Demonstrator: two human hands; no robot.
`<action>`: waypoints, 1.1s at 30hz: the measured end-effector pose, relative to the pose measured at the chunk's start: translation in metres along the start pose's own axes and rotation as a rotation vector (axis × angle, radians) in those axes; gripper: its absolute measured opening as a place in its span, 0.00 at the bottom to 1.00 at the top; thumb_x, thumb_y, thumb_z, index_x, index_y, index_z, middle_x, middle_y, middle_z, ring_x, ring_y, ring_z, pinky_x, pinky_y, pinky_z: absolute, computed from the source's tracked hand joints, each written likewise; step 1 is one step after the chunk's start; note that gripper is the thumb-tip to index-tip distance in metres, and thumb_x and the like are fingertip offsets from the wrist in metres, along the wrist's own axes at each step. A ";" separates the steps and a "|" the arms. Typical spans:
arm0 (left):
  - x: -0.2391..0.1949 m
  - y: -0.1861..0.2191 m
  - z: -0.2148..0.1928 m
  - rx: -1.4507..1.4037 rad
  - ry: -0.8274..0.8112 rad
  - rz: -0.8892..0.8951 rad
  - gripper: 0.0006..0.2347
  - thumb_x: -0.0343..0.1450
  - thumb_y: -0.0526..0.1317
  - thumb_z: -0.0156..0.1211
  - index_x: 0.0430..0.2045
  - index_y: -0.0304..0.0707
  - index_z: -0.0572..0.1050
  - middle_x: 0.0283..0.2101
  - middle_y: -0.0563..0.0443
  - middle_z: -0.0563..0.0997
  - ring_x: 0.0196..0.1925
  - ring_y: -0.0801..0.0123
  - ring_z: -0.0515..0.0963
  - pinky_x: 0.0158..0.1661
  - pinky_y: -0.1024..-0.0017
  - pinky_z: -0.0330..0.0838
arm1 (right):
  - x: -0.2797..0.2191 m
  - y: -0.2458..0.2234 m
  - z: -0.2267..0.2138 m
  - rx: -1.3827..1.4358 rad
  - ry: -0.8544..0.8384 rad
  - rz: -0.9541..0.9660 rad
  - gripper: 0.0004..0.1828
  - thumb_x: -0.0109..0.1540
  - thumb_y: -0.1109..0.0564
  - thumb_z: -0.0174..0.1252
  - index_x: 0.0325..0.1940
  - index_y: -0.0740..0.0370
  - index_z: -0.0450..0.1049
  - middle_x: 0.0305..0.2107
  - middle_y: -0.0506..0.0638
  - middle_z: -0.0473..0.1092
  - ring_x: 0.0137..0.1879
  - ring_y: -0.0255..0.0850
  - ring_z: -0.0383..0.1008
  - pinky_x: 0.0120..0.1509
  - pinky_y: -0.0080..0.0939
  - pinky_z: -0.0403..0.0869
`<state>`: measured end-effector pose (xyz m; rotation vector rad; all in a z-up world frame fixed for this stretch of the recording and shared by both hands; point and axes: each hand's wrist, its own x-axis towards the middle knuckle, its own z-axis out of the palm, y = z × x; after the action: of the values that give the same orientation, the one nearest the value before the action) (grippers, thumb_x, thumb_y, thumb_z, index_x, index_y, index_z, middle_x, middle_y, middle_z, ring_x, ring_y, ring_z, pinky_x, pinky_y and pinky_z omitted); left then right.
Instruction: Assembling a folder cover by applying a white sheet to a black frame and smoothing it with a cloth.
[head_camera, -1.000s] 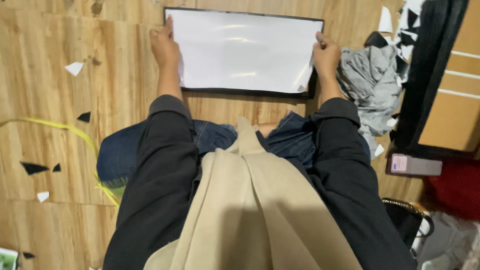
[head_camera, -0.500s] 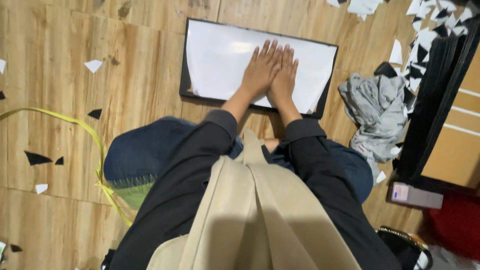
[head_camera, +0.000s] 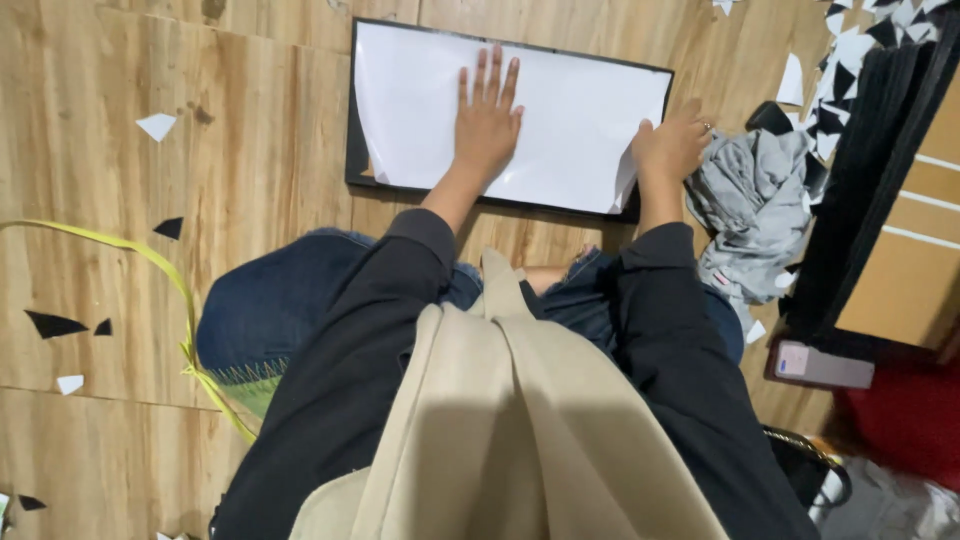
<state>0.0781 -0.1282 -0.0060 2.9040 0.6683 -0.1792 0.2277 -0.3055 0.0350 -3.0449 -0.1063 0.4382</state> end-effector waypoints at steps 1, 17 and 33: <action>0.004 0.007 0.023 -0.111 0.124 0.138 0.24 0.77 0.45 0.45 0.66 0.44 0.46 0.69 0.44 0.42 0.71 0.52 0.39 0.67 0.50 0.35 | 0.003 0.005 0.004 0.153 -0.055 0.040 0.32 0.64 0.49 0.52 0.65 0.61 0.47 0.59 0.65 0.53 0.64 0.59 0.50 0.58 0.61 0.61; -0.045 -0.047 -0.039 0.134 -0.027 -0.484 0.23 0.79 0.44 0.39 0.66 0.33 0.43 0.68 0.39 0.39 0.70 0.58 0.36 0.67 0.55 0.38 | 0.009 -0.017 0.144 0.324 0.188 -0.398 0.33 0.67 0.70 0.26 0.74 0.49 0.35 0.70 0.46 0.27 0.75 0.50 0.23 0.78 0.50 0.35; -0.060 -0.108 0.016 0.148 0.173 -0.664 0.22 0.81 0.49 0.38 0.67 0.51 0.41 0.70 0.57 0.42 0.72 0.63 0.50 0.67 0.60 0.50 | 0.010 0.062 0.064 0.038 0.134 0.065 0.30 0.68 0.39 0.24 0.73 0.47 0.45 0.67 0.54 0.31 0.73 0.47 0.26 0.70 0.70 0.34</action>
<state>-0.0245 -0.0601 -0.0260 2.7285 1.6952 -0.0500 0.2225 -0.3632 -0.0339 -3.0362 0.0075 0.2357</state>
